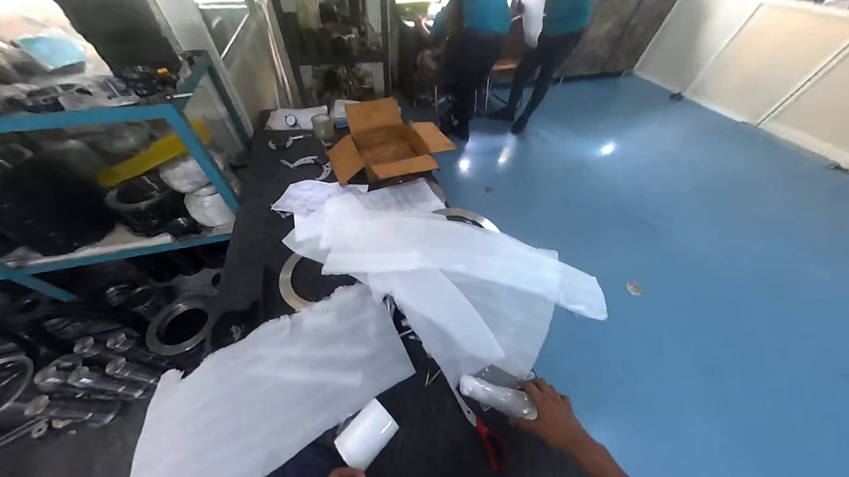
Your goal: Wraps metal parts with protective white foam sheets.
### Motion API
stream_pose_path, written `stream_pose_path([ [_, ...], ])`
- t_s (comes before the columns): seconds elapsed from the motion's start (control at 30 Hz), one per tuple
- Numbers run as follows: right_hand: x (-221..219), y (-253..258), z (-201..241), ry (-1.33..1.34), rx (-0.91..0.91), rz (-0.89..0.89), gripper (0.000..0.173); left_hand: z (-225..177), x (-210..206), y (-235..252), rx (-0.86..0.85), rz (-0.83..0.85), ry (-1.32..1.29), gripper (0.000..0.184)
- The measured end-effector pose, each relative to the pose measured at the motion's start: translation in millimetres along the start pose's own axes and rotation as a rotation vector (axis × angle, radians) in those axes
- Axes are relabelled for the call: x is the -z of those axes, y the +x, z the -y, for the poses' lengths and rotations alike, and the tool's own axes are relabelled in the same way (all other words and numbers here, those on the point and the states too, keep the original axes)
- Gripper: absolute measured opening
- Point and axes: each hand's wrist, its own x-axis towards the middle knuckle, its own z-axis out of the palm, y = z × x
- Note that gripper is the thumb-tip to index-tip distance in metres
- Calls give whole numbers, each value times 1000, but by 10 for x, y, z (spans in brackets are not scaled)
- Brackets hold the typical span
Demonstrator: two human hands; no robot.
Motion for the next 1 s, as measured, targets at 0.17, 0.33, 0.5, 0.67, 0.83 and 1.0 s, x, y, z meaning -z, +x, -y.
stream_pose_path([
  [0.17,132,-30,172,181,27,-230,55,-252,97,179,-54,-250,139,25],
  [0.33,159,202,649,299,153,-408,41,-439,247,501,-44,-302,314,33],
  [0.5,65,364,1398,452,264,-362,32,-511,520,670,-94,-392,391,36],
  [0.67,-243,554,2223,454,84,28,60,-448,1130,689,-2,-589,409,37],
  [0.83,-550,873,2508,855,-181,-140,53,-182,1261,526,310,-462,26,45],
  [1.0,-31,384,2810,1242,66,-204,11,-166,1093,433,444,-469,-617,58],
])
